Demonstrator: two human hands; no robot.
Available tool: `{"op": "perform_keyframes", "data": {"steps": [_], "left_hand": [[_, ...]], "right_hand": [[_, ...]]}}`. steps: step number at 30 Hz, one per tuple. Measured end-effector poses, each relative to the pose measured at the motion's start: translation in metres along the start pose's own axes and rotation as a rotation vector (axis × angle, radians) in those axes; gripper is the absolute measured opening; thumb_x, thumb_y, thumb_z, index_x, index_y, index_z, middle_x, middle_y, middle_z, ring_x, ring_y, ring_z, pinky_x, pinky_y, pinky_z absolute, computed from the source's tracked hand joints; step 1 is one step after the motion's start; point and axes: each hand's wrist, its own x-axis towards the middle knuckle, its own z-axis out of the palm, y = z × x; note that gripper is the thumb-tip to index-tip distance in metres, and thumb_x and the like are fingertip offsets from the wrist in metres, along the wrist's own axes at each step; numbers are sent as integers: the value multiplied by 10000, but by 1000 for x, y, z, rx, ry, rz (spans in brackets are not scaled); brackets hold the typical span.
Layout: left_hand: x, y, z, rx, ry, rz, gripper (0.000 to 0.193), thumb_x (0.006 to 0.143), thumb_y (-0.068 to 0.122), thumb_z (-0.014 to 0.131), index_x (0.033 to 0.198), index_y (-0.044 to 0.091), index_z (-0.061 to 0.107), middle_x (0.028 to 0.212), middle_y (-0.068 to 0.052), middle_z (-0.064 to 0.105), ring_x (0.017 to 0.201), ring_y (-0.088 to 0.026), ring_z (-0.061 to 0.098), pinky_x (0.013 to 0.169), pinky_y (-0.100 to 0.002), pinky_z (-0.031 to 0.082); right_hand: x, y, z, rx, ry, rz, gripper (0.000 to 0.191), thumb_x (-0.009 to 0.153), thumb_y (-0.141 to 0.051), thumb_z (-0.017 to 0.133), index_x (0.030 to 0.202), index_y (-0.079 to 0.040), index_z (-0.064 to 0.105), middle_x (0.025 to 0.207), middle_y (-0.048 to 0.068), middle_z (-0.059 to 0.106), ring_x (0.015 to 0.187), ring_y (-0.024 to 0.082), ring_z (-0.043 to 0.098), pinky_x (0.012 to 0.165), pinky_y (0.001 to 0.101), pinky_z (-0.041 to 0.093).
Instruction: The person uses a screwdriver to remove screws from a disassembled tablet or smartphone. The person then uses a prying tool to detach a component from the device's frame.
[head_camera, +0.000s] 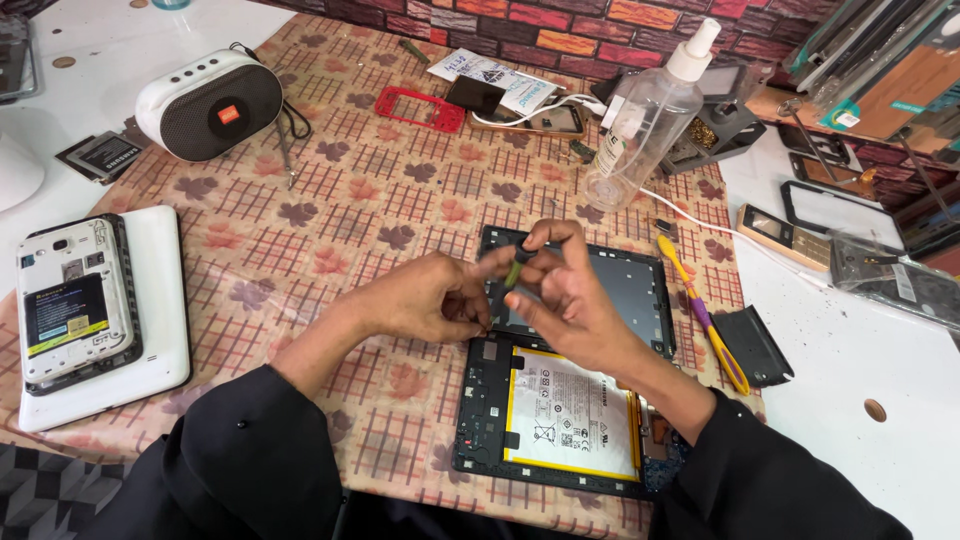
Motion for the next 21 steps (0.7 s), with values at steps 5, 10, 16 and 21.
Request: {"op": "perform_keyframes", "data": {"steps": [5,10,16,21], "left_hand": [[0,5,-1,61,31,98,159,724,171,819,826,62,767,782,-52,706,646,-176,689,610,-333,551],[0,13,0,183,26,38,229,721,231,825,804,45,721,770,-78,706,670,-237,689,618,-383,532],[-1,18,0,208,40,38,274,711,231,817,849,27,698,800,-93,703,708,-258,691,636,-390,532],[-2,11,-2,54,-11,51,174,723,142,766,871,50,752,805,-69,718,663,-204,699,619,-350,553]], "right_hand": [[-2,-2,2,-215,-23,-251,542,983,56,661,1322,-131,282,1222,139,605,1204,186,640,1058,333,553],[-2,-3,5,-272,-32,-305,580,961,113,664,1320,-116,270,1278,170,552,1269,218,570,1122,388,503],[0,-4,2,-227,-40,-214,563,941,73,630,1310,-128,255,1227,155,601,1215,218,638,1091,384,540],[-1,-2,4,-207,12,-205,537,991,55,646,1326,-147,277,1172,144,620,1151,216,673,1073,432,593]]}}
